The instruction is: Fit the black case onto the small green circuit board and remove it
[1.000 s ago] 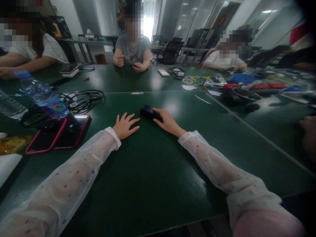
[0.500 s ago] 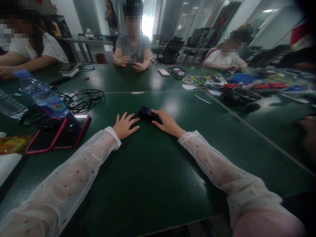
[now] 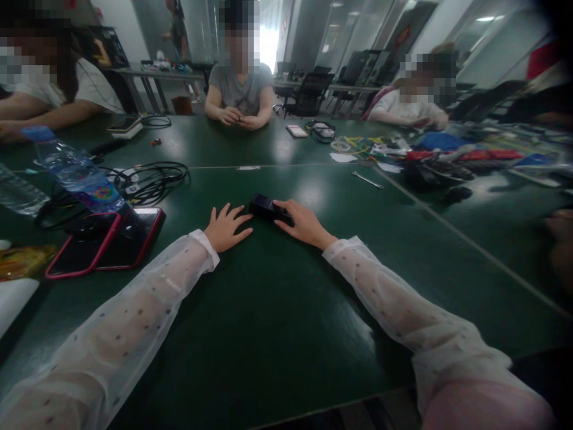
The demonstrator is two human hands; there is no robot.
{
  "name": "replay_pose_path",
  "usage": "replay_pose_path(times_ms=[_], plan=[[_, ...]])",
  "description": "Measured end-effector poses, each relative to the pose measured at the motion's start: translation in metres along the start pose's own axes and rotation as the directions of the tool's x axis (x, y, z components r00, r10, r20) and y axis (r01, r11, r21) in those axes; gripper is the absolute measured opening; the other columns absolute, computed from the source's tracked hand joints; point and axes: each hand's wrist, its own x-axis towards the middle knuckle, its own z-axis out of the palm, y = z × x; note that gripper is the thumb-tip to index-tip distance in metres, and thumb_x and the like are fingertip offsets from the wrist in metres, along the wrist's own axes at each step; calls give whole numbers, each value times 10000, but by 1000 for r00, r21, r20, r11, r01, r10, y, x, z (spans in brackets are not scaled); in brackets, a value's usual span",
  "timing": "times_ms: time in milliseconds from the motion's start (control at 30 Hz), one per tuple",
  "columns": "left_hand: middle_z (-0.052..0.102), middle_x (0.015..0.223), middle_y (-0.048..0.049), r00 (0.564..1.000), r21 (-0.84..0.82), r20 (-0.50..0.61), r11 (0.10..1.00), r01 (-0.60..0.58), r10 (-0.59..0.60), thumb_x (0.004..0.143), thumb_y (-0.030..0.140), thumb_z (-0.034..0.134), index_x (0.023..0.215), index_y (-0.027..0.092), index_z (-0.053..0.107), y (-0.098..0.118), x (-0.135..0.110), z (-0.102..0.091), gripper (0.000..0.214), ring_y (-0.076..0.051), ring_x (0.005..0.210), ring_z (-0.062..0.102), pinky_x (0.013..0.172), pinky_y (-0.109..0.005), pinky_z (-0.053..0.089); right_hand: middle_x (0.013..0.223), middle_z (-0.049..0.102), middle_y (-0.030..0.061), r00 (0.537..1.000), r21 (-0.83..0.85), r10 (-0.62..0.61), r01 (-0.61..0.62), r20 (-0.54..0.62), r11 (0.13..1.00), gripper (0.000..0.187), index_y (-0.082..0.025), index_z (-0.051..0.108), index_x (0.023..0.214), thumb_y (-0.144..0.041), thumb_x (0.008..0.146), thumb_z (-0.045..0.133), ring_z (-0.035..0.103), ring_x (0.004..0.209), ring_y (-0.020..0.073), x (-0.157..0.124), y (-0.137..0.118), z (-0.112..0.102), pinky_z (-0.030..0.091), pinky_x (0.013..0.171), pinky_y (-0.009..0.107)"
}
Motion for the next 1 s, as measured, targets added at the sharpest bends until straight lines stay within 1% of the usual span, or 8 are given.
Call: replay_pose_path(times_ms=[167,300,400,533,767,1000], plan=[[289,1594,-50,1000,-7,6,1000,2,-2,971,636,300,1491,352,373,0,0,-1,597,-417,1455,191,1093,-733,154,1149,593,130,1000,-8,25,-25,-13,1000,510,-207,411,1391,-403,934,519,613,990,276,1,2,2,530,837,440],[287,1595,-45,1000,-12,14,1000,5,-5,969,638,297,1493,359,371,1,-1,-3,598,-415,1457,186,1098,-726,156,1155,590,126,998,25,51,-51,-26,998,506,-228,413,1394,-395,929,522,608,1028,286,1,6,4,529,862,463],[287,1595,-46,1000,-11,16,1000,11,-11,967,642,291,1493,347,375,2,-1,-4,608,-414,1458,182,1104,-718,154,1186,594,115,998,78,47,-44,-29,996,505,-249,424,1388,-401,919,534,609,1046,281,1,7,3,532,869,464],[286,1595,-44,1000,-13,20,1000,12,-12,969,637,298,1486,339,387,1,-1,-3,604,-408,1459,183,1111,-709,147,1235,600,112,1000,120,25,-22,-17,993,512,-251,439,1375,-412,904,556,616,1056,278,0,5,0,532,872,457],[303,1586,-41,1000,-12,-1,1000,15,-15,969,628,318,1470,344,406,2,0,-1,582,-411,1454,186,1103,-718,146,1261,595,114,1000,111,25,-24,-8,994,504,-231,443,1368,-415,911,547,619,1056,269,0,3,0,531,884,448],[298,1588,-53,1000,-9,0,1000,8,-8,970,631,308,1476,340,400,1,0,-1,590,-415,1455,187,1099,-725,150,1208,588,117,1000,91,21,-21,3,996,508,-242,412,1392,-410,926,526,617,1016,274,1,3,0,539,855,463]])
